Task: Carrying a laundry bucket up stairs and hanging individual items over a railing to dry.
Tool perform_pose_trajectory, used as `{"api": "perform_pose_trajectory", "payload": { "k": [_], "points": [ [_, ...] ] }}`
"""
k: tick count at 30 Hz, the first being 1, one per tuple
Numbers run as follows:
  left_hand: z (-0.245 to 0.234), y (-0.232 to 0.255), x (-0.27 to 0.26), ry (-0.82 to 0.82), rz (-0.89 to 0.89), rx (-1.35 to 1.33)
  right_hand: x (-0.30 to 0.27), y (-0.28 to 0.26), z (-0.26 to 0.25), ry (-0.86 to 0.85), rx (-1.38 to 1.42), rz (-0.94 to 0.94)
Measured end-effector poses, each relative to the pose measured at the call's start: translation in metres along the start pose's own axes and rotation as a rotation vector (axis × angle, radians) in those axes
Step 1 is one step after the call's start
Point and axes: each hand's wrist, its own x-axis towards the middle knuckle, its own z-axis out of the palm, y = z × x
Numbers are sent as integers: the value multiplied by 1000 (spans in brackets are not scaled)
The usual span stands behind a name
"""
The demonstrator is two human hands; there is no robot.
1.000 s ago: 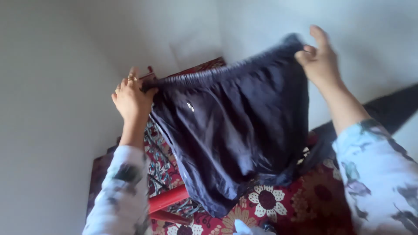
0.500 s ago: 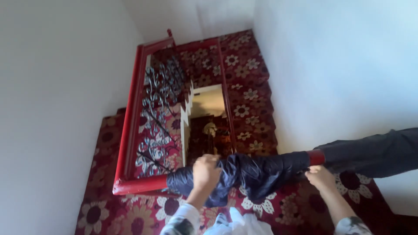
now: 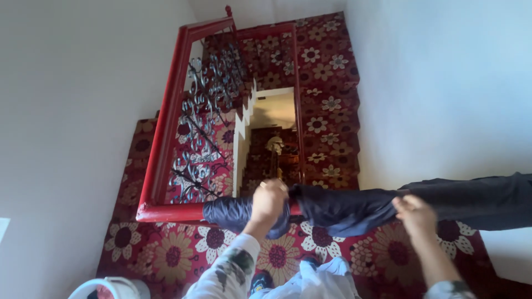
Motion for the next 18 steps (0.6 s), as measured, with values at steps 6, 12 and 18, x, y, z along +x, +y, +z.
{"api": "perform_pose_trajectory", "payload": {
  "k": [6,12,18],
  "points": [
    [-39,-13,-4,196,-212,-305,-14,-57,-29,39,87,-126],
    [-72,-30,-60,370,-499,-97,-56,-114,7,206,-587,-460],
    [16,-104,-127,866,-1169,149,-112,-153,117,-407,-460,-724]
  ]
}}
